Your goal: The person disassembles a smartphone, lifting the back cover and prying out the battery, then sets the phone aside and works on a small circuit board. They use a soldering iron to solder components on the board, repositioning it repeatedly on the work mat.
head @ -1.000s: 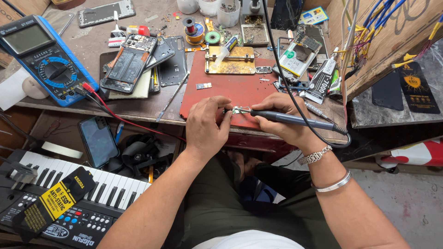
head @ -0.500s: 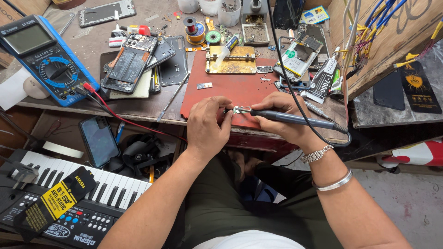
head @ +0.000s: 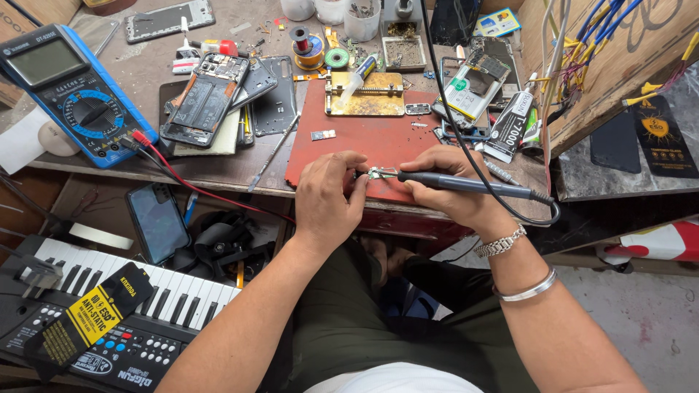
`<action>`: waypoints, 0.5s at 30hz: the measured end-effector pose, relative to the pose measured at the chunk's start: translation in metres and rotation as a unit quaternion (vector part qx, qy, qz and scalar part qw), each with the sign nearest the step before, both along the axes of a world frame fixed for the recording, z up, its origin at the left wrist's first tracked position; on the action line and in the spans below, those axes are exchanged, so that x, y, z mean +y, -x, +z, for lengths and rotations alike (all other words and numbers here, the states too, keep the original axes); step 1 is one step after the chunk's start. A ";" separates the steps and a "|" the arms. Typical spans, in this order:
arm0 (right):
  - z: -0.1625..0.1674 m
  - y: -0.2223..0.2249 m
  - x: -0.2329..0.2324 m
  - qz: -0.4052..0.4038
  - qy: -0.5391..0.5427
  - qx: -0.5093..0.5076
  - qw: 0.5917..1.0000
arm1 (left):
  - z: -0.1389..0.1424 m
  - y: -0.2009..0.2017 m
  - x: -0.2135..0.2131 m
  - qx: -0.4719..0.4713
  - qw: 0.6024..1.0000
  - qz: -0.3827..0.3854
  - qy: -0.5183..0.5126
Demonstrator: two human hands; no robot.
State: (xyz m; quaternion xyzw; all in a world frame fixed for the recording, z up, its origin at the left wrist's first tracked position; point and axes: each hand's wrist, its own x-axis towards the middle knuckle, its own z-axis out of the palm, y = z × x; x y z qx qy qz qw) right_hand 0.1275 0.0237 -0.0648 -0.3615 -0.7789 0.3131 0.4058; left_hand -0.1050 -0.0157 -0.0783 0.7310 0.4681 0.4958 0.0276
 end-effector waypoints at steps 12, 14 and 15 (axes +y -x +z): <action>-0.006 -0.004 -0.002 -0.022 0.035 0.033 0.999 | 0.000 0.001 0.000 -0.008 1.000 0.001 0.027; -0.007 -0.003 -0.002 -0.015 0.046 0.037 0.998 | -0.001 0.001 0.000 -0.007 1.000 -0.001 0.023; -0.008 -0.003 -0.002 -0.004 0.052 0.052 0.997 | -0.001 0.002 0.000 -0.007 1.000 -0.003 0.021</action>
